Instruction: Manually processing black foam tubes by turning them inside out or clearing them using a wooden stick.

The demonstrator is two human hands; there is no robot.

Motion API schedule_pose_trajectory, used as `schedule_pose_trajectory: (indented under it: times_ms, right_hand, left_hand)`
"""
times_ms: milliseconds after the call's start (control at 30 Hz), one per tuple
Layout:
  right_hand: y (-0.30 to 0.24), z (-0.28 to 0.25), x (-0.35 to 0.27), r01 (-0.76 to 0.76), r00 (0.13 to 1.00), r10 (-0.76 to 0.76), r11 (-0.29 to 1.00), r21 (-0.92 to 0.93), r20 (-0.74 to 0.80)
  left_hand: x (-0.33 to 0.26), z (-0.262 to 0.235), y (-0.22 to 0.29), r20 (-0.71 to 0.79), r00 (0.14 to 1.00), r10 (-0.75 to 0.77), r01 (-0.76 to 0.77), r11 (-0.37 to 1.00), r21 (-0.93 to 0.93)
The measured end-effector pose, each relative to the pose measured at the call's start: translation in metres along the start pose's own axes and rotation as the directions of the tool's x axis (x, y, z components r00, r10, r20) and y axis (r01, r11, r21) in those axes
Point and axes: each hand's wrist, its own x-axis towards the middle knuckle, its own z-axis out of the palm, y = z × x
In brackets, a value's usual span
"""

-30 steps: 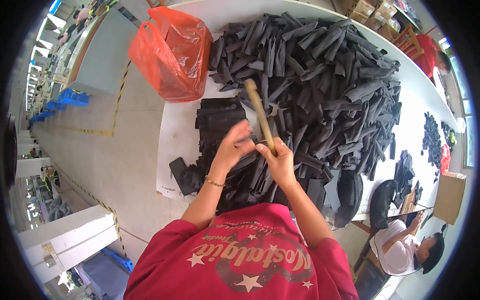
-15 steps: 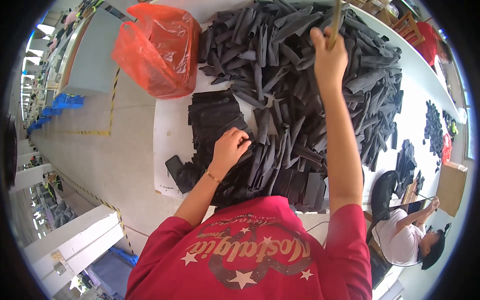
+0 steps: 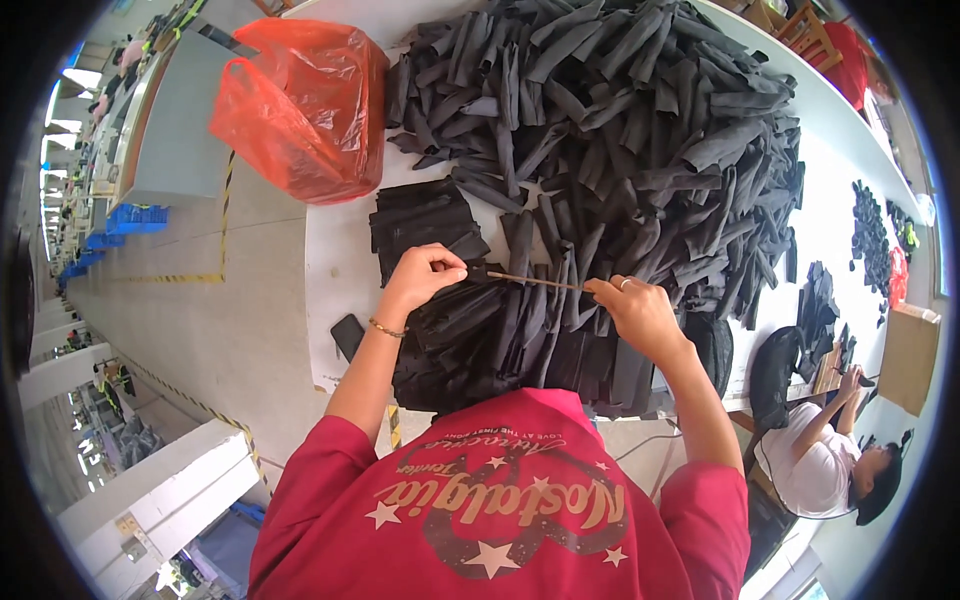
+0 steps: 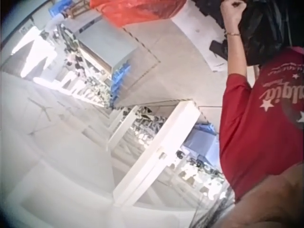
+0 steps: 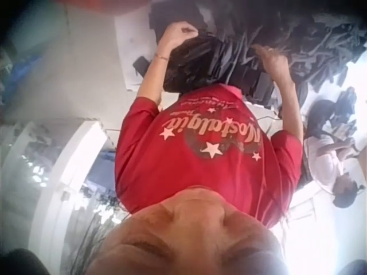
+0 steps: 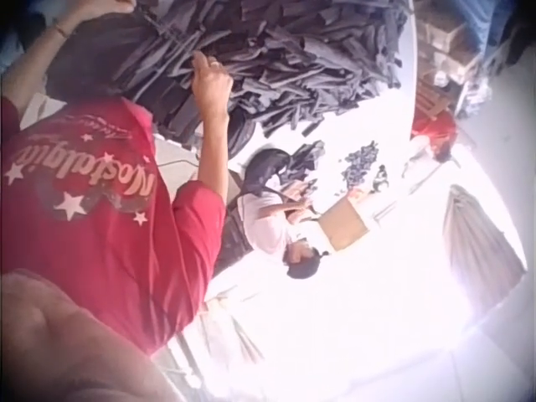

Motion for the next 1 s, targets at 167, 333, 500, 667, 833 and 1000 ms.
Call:
schedule_pose_trajectory:
  times_ms: [167, 333, 500, 667, 833, 1000]
  right_hand:
    - [-0.009, -0.003, 0.008, 0.123, 0.992, -0.126, 0.986, -0.108, -0.022]
    - [-0.025, 0.012, 0.020, 0.151, 0.989, -0.150, 0.984, -0.096, 0.011]
    - [-0.054, 0.064, 0.031, -0.011, 0.998, 0.035, 0.903, 0.429, -0.050]
    - [-0.090, 0.092, 0.017, -0.186, 0.982, 0.146, 0.601, 0.778, 0.122]
    - [-0.133, 0.118, 0.027, -0.194, 0.921, 0.381, 0.632, 0.750, -0.082]
    - [-0.150, 0.123, 0.001, -0.192, 0.926, 0.361, 0.696, 0.692, -0.106]
  left_hand:
    - [-0.010, -0.007, 0.019, 0.018, 0.999, 0.052, -0.052, 0.998, 0.045]
    - [-0.020, 0.000, 0.037, 0.042, 0.979, 0.199, -0.202, 0.974, 0.104]
    - [-0.038, 0.031, 0.082, -0.197, 0.772, 0.605, -0.532, 0.784, 0.321]
    - [-0.058, 0.039, 0.023, -0.407, 0.913, 0.001, -0.389, 0.302, -0.871]
    - [-0.053, 0.096, 0.031, -0.246, 0.908, -0.339, -0.252, 0.028, -0.967]
    - [-0.050, 0.062, 0.041, -0.335, 0.774, -0.538, -0.290, 0.169, -0.942]
